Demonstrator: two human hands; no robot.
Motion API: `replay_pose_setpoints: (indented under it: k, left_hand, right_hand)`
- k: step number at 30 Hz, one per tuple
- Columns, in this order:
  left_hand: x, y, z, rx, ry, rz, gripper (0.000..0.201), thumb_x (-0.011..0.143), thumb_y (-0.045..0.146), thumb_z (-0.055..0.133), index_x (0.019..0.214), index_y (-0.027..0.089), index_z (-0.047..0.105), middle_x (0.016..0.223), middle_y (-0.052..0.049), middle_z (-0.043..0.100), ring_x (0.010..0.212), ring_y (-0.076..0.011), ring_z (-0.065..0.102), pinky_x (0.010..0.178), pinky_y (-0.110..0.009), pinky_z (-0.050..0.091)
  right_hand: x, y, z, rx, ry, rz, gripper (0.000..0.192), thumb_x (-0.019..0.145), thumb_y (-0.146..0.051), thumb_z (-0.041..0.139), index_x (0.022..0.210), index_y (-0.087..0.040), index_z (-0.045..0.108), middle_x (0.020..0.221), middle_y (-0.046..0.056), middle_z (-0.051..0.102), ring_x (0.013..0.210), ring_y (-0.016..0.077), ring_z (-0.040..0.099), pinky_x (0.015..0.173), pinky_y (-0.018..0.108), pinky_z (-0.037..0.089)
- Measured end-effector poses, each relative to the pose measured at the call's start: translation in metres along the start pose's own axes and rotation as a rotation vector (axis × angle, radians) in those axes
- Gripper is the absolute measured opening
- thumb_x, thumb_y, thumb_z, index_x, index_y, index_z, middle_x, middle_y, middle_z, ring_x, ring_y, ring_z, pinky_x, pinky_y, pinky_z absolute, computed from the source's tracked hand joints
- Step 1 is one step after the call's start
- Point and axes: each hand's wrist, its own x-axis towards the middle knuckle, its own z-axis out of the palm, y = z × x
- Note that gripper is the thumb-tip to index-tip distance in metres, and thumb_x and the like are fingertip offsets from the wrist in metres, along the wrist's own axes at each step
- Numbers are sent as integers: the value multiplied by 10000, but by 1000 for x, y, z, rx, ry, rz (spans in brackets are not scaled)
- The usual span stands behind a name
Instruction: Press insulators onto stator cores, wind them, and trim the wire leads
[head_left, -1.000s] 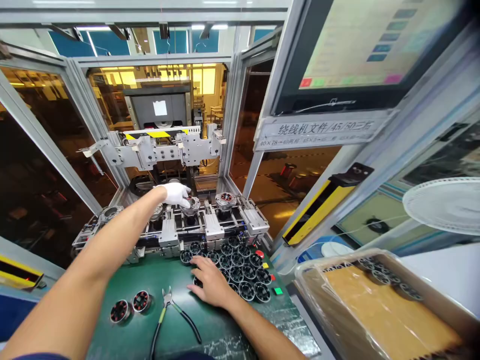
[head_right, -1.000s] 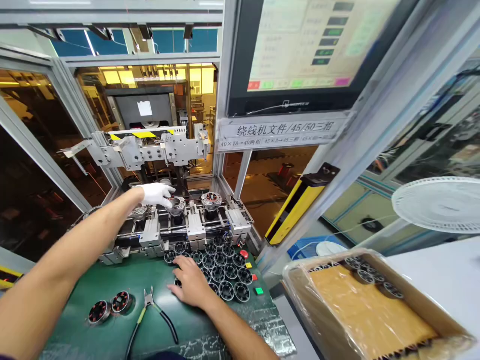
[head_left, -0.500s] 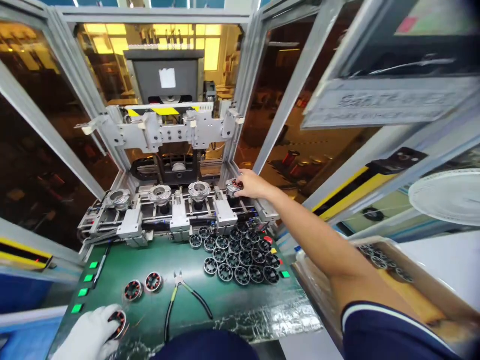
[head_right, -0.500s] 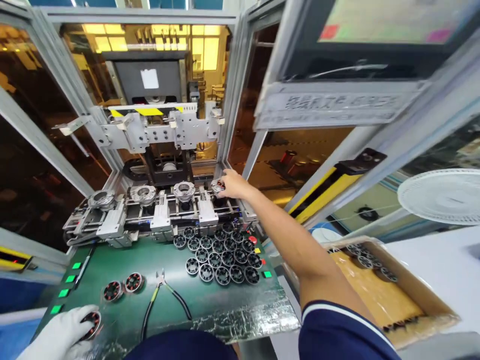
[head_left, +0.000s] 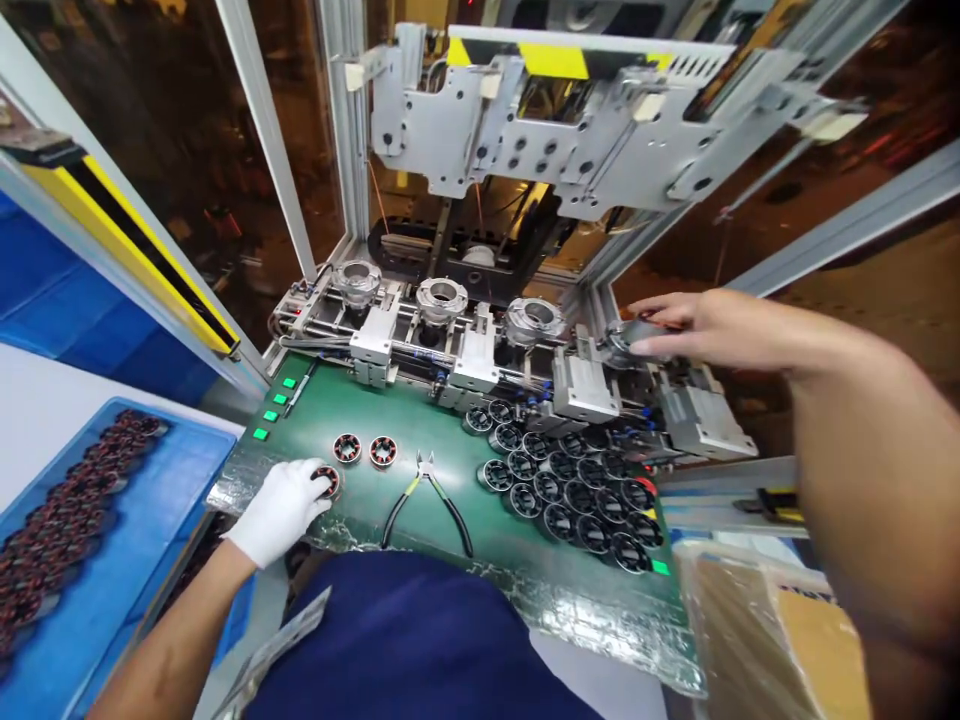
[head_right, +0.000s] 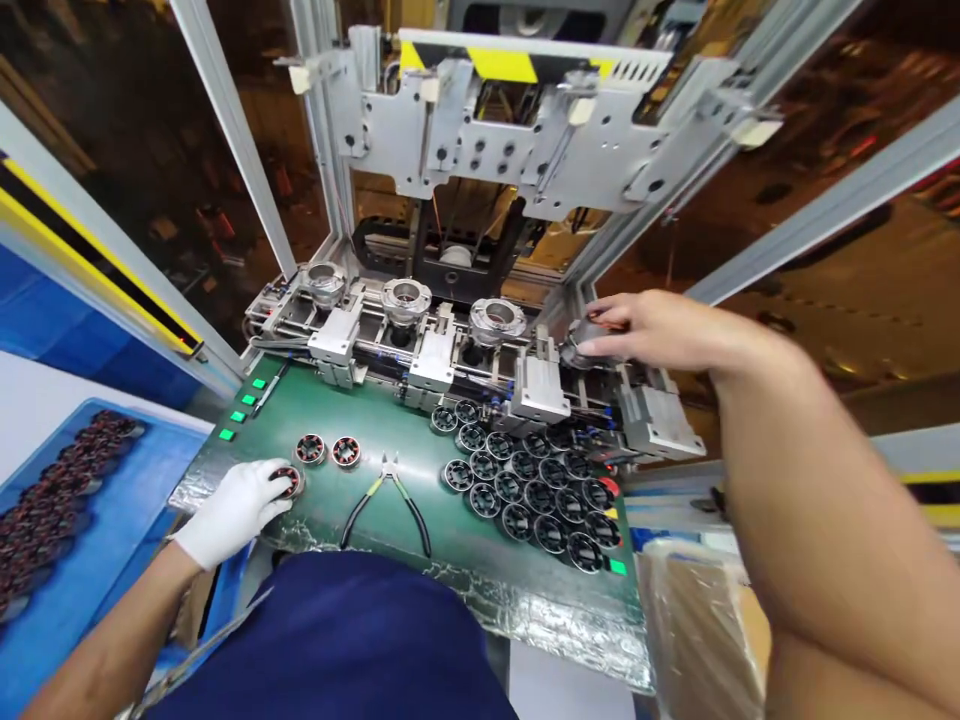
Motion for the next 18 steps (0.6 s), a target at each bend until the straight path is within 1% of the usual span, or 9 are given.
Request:
replay_pose_setpoints:
  k: [1, 2, 4, 7, 9, 11, 13, 16, 18]
  left_hand:
    - [4, 1, 1, -10, 10, 5, 194, 907, 278, 582, 1025, 199, 714, 1204, -122, 664, 1025, -289, 649, 900, -438, 490]
    - [7, 2, 2, -19, 20, 12, 200, 911, 287, 580, 1034, 201, 712, 1197, -121, 665, 1031, -287, 647, 899, -437, 490]
    - [12, 4, 1, -28, 43, 29, 201, 910, 297, 586, 1037, 206, 712, 1184, -116, 672, 1036, -284, 648, 901, -436, 493]
    - [9, 1, -5, -20, 73, 79, 225, 887, 341, 633, 1061, 221, 710, 1245, -107, 659, 1097, -283, 635, 953, -440, 487]
    - [4, -6, -12, -40, 151, 114, 313, 857, 447, 663, 1072, 223, 707, 1320, -113, 622, 1169, -292, 607, 1004, -447, 473]
    - [4, -12, -20, -103, 284, 124, 410, 840, 551, 647, 1064, 212, 703, 1359, -127, 589, 1205, -299, 584, 1032, -454, 464]
    - [12, -12, -25, -149, 409, 132, 446, 875, 571, 585, 1081, 190, 693, 1352, -146, 584, 1217, -308, 567, 1050, -472, 452]
    - [34, 6, -21, -83, 453, 180, 439, 929, 523, 514, 1156, 182, 674, 1359, -160, 582, 1302, -362, 486, 1070, -534, 416]
    - [48, 23, -14, -10, 415, 184, 435, 918, 524, 532, 1180, 205, 669, 1396, -152, 565, 1352, -405, 427, 1050, -572, 411]
  right_hand:
    - [2, -25, 8, -14, -88, -66, 200, 878, -398, 656, 742, -261, 708, 1103, 70, 633, 943, 236, 654, 954, 509, 581]
    - [3, -56, 21, -19, -80, -92, 206, 921, -394, 590, 843, -255, 720, 1257, 80, 583, 1118, 271, 609, 1017, 540, 539]
    - [-1, -130, 61, -15, -61, -170, 245, 950, -341, 545, 862, -182, 711, 1447, 119, 443, 1367, 328, 423, 1144, 581, 405]
    - [-10, -233, 139, 35, -142, -343, 246, 926, -276, 587, 763, -124, 691, 1507, 163, 376, 1448, 401, 271, 1116, 635, 370]
    - [-9, -276, 184, 68, -269, -425, 154, 903, -203, 596, 851, -130, 721, 1536, 161, 342, 1456, 397, 255, 1107, 651, 355]
    - [-4, -296, 214, 54, -301, -409, 159, 908, -184, 585, 894, -115, 727, 1543, 170, 332, 1468, 389, 229, 1137, 657, 300]
    - [-2, -296, 224, 32, -259, -351, 197, 936, -181, 545, 922, -86, 717, 1546, 195, 314, 1472, 381, 219, 1163, 637, 266]
    - [-18, -276, 207, 22, -157, -247, 205, 960, -172, 503, 999, -95, 688, 1552, 195, 301, 1473, 355, 230, 1156, 603, 301]
    - [-40, -254, 186, 36, -96, -86, 155, 933, -165, 549, 1006, -124, 680, 1524, 166, 365, 1459, 329, 275, 1154, 591, 317]
